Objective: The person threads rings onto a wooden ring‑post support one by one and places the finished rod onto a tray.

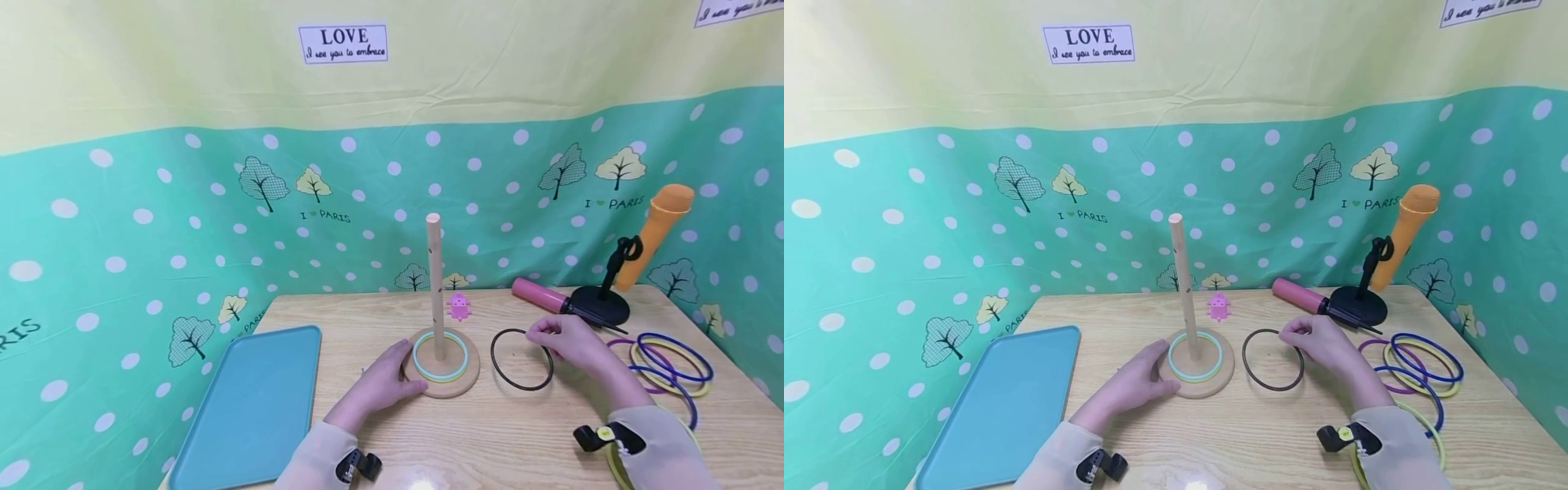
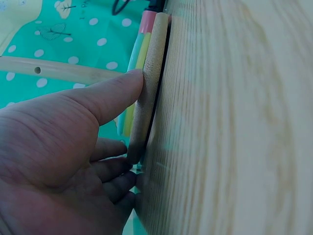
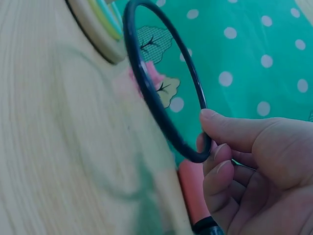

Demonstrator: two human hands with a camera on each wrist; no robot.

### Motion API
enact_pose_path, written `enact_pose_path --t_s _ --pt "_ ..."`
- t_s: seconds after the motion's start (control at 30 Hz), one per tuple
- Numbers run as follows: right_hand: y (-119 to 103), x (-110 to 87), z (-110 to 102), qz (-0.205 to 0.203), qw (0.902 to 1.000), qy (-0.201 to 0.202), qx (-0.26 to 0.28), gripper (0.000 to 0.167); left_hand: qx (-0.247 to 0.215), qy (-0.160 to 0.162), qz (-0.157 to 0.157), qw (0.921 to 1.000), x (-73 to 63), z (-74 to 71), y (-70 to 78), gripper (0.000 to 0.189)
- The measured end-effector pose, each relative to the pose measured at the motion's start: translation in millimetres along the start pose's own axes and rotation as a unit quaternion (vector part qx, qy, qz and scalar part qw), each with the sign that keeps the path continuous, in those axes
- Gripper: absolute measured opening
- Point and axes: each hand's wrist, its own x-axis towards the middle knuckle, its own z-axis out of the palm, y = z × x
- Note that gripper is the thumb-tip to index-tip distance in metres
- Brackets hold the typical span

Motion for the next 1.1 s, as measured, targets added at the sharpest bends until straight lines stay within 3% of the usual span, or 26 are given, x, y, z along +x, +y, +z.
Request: enact_pose_path --t_s 0.6,1.1 --pt "-49 -4.7 -9 -0.006 0.9974 0.038 0.061 0.029 -0.002 -0.001 -0.004 1.0 -1.7 -1.7 3.3 0.092" --pt "-99 -13.7 -29 -0.029 0.9956 0.057 0.069 0.04 0.004 -0.005 -0.007 1.0 0.6 -0.4 -0.1 0.091"
